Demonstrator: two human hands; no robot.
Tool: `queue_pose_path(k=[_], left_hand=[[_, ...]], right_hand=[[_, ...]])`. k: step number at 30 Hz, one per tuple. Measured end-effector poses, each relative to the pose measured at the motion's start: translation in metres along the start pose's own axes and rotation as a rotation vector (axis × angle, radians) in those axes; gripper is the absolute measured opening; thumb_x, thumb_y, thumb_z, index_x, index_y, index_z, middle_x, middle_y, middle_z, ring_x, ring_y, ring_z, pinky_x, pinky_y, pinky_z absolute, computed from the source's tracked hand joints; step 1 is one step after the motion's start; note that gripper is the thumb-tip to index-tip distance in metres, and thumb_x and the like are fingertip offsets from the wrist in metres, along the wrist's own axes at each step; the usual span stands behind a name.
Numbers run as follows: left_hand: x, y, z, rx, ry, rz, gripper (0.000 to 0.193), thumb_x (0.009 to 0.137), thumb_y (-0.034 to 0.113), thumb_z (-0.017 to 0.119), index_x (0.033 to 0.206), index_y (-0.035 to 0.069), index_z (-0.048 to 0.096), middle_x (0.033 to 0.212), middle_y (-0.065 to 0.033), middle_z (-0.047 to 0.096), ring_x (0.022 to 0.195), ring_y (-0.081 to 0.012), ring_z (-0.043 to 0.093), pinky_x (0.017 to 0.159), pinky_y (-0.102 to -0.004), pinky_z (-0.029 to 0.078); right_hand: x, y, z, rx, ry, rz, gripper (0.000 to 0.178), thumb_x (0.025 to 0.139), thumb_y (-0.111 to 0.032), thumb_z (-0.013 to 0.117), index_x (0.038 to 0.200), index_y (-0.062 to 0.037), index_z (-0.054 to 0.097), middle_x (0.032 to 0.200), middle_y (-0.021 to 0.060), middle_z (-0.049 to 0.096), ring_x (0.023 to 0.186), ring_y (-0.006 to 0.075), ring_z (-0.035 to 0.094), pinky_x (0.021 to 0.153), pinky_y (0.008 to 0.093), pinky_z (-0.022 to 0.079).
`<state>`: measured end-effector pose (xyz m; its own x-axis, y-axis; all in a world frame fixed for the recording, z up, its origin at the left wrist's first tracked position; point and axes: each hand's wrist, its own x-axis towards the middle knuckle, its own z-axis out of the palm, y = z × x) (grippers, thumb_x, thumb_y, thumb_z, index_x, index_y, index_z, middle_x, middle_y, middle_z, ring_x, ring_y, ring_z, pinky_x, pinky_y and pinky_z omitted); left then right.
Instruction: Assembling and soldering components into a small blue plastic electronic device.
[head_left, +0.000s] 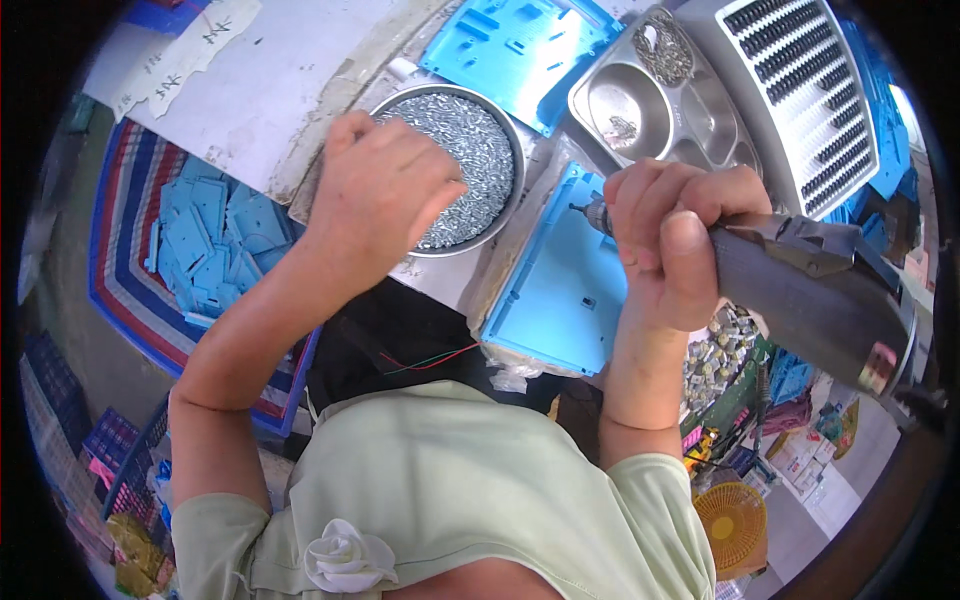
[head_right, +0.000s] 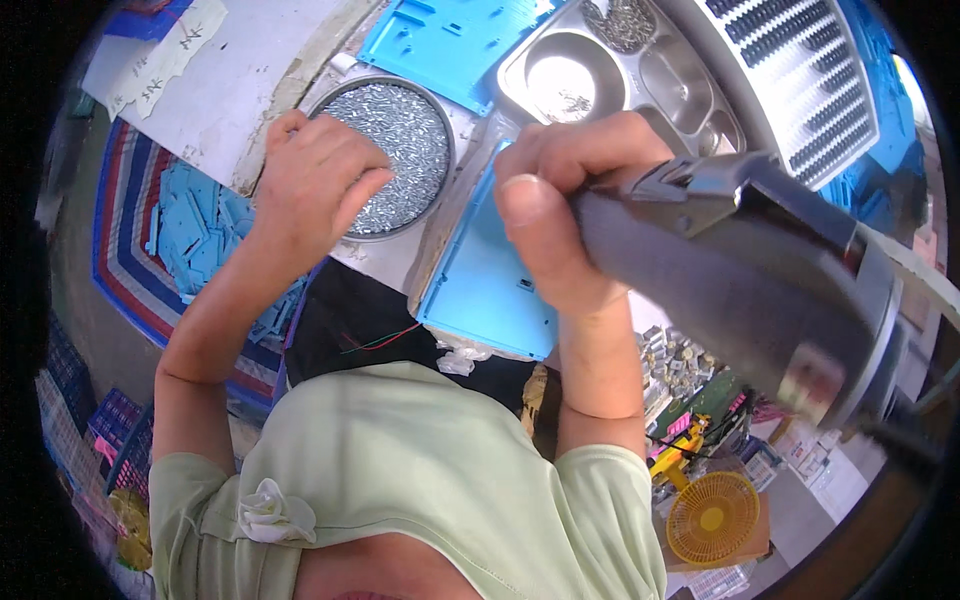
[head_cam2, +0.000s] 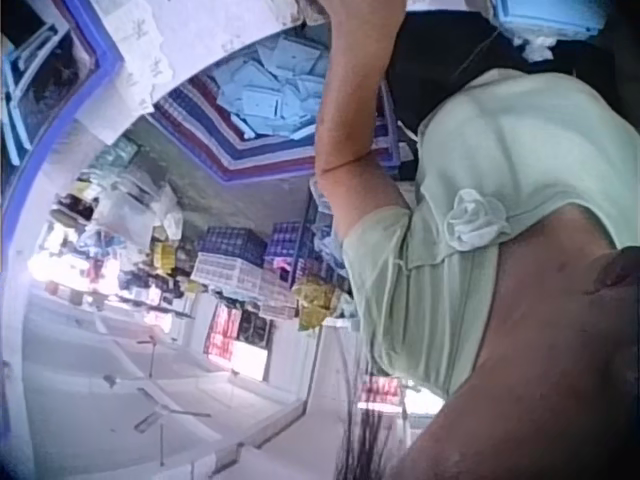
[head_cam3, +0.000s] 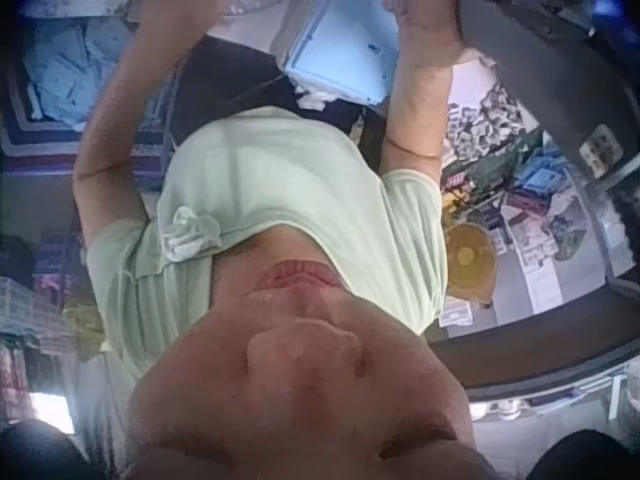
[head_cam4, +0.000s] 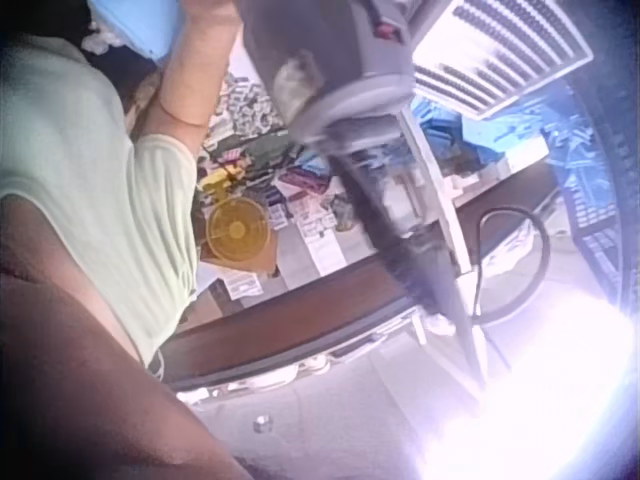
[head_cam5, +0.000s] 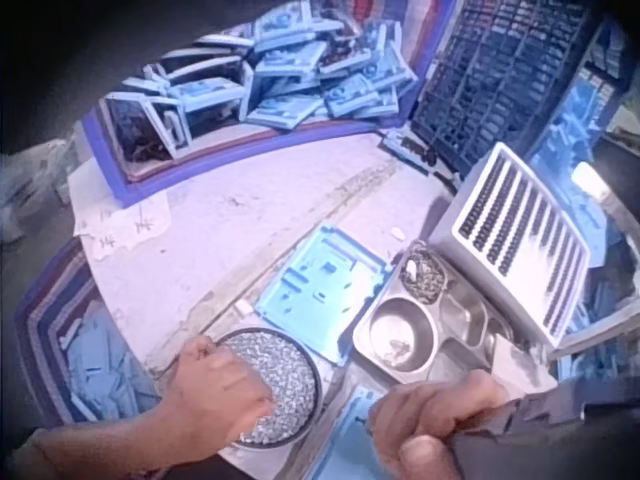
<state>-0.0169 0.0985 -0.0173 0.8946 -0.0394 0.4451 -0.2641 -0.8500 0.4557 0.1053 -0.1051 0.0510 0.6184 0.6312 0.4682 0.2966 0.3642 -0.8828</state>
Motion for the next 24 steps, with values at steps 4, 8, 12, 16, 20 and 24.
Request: queue_pose_path(k=[4, 8, 12, 16, 20, 24], left_hand=[[0.002, 0.020, 0.001, -0.189, 0.056, 0.092, 0.019, 0.078, 0.011, 0.081, 0.092, 0.008, 0.068, 0.088, -0.0041, 0.069, 0.083, -0.0252, 0.063, 0.086, -0.0420, 0.044], [0.004, 0.042, 0.000, -0.285, 0.033, 0.133, 0.023, 0.074, 0.011, 0.084, 0.091, 0.008, 0.068, 0.086, -0.0045, 0.068, 0.081, -0.0254, 0.064, 0.086, -0.0419, 0.044], [0.002, 0.050, 0.001, -0.279, 0.073, 0.158, 0.027, 0.066, 0.016, 0.087, 0.083, 0.011, 0.067, 0.078, 0.0000, 0.063, 0.081, -0.0197, 0.062, 0.089, -0.0410, 0.044], [0.001, 0.053, -0.003, -0.305, 0.072, 0.187, 0.027, 0.069, 0.014, 0.086, 0.087, 0.009, 0.067, 0.081, -0.0018, 0.066, 0.080, -0.0213, 0.063, 0.087, -0.0422, 0.044], [0.002, 0.055, -0.005, -0.325, 0.054, 0.208, 0.026, 0.071, 0.012, 0.085, 0.088, 0.008, 0.066, 0.083, -0.0028, 0.068, 0.081, -0.0219, 0.064, 0.087, -0.0437, 0.044], [0.001, 0.056, -0.005, -0.290, 0.022, 0.228, 0.026, 0.069, 0.011, 0.085, 0.085, 0.008, 0.065, 0.081, -0.0023, 0.066, 0.079, -0.0213, 0.063, 0.089, -0.0443, 0.043]], right_hand=[[0.004, -0.020, -0.010, 0.132, -0.012, -0.031, 0.021, 0.098, -0.022, 0.065, 0.108, -0.0084, 0.051, 0.064, -0.0007, 0.053, 0.053, 0.0122, 0.049, 0.054, 0.0312, 0.041], [-0.003, -0.059, 0.001, 0.181, -0.153, -0.028, 0.024, 0.101, -0.038, 0.063, 0.114, -0.0204, 0.053, 0.069, -0.0095, 0.059, 0.060, 0.0061, 0.055, 0.060, 0.0264, 0.041], [-0.009, -0.062, 0.007, 0.203, -0.191, -0.017, 0.028, 0.101, -0.041, 0.065, 0.113, -0.0192, 0.052, 0.069, -0.0090, 0.060, 0.057, 0.0065, 0.057, 0.056, 0.0254, 0.041], [-0.013, -0.063, 0.006, 0.191, -0.210, -0.001, 0.028, 0.101, -0.040, 0.064, 0.114, -0.0184, 0.052, 0.068, -0.0084, 0.059, 0.056, 0.0075, 0.056, 0.056, 0.0264, 0.041], [-0.015, -0.064, 0.011, 0.188, -0.206, 0.005, 0.027, 0.102, -0.038, 0.063, 0.115, -0.0172, 0.051, 0.067, -0.0075, 0.058, 0.055, 0.0087, 0.054, 0.055, 0.0278, 0.041], [-0.018, -0.067, 0.018, 0.148, -0.185, 0.061, 0.026, 0.103, -0.036, 0.061, 0.114, -0.0159, 0.050, 0.067, -0.0067, 0.057, 0.055, 0.0092, 0.054, 0.056, 0.0291, 0.041]])
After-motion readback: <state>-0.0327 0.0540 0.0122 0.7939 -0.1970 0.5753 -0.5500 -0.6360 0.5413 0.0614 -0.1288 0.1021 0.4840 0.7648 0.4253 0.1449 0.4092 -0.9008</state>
